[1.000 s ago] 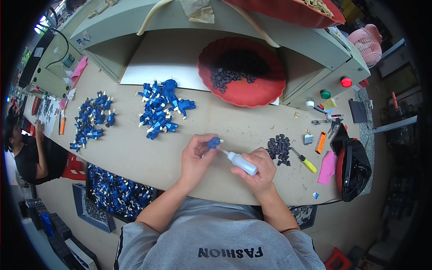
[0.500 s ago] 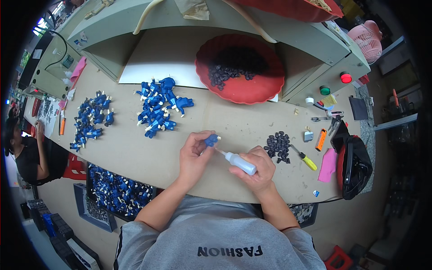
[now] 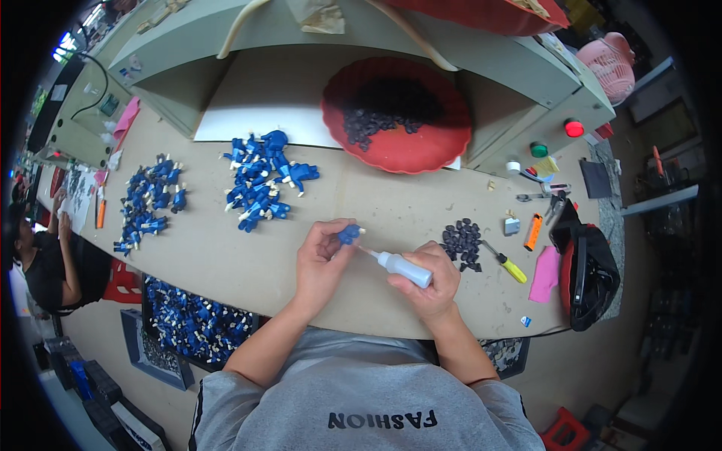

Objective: The person assembles toy figurines by applying glue from a bottle onto the figurine bodies and attaching small components by hand.

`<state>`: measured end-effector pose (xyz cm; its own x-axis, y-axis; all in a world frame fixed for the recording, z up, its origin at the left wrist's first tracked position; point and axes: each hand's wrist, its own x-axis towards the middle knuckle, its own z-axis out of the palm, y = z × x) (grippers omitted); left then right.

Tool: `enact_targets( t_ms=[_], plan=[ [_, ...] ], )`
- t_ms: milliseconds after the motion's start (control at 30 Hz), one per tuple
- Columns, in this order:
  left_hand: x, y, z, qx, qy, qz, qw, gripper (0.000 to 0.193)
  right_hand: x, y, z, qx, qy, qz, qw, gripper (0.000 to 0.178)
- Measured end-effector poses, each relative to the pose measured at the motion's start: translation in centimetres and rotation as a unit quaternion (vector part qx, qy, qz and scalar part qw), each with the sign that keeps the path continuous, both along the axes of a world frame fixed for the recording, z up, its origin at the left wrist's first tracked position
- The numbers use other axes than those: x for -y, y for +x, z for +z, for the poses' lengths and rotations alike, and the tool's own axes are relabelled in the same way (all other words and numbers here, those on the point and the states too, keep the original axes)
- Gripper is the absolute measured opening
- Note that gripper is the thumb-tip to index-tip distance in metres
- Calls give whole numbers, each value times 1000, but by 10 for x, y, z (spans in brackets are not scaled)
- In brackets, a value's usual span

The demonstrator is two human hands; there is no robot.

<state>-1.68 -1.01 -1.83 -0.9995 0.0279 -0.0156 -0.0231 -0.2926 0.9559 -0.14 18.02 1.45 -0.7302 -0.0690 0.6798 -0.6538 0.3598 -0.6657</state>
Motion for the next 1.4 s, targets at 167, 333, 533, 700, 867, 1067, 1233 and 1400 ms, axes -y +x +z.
enact_targets(
  t_ms=[167, 333, 533, 700, 867, 1067, 1233, 1400],
  plan=[
    [2, 1, 3, 9, -24, 13, 1000, 31, -38, 11, 3, 222, -219, -49, 949, 33],
    [3, 0, 9, 20, -60, 1, 998, 38, -76, 23, 17, 304, -261, -101, 910, 24],
    [1, 7, 20, 62, -35, -45, 996, 41, -76, 24, 28, 261, 220, -134, 930, 19],
    [0, 23, 7, 29, -54, -70, 996, 40, -58, 25, 33, 282, 294, -127, 904, 24],
    [2, 24, 15, 55, 16, -101, 993, 37, -54, 35, 32, 260, 310, -120, 907, 24],
    [-10, 34, 28, 146, 171, -187, 956, 30, -1, 45, 16, 397, -85, -99, 908, 15],
    [-8, 37, 28, 180, 226, -166, 943, 30, 10, 42, 23, 243, -34, -94, 965, 12],
    [-10, 42, 31, 200, 241, -166, 935, 30, 4, 46, 18, 230, 2, -76, 970, 15]
  ],
)
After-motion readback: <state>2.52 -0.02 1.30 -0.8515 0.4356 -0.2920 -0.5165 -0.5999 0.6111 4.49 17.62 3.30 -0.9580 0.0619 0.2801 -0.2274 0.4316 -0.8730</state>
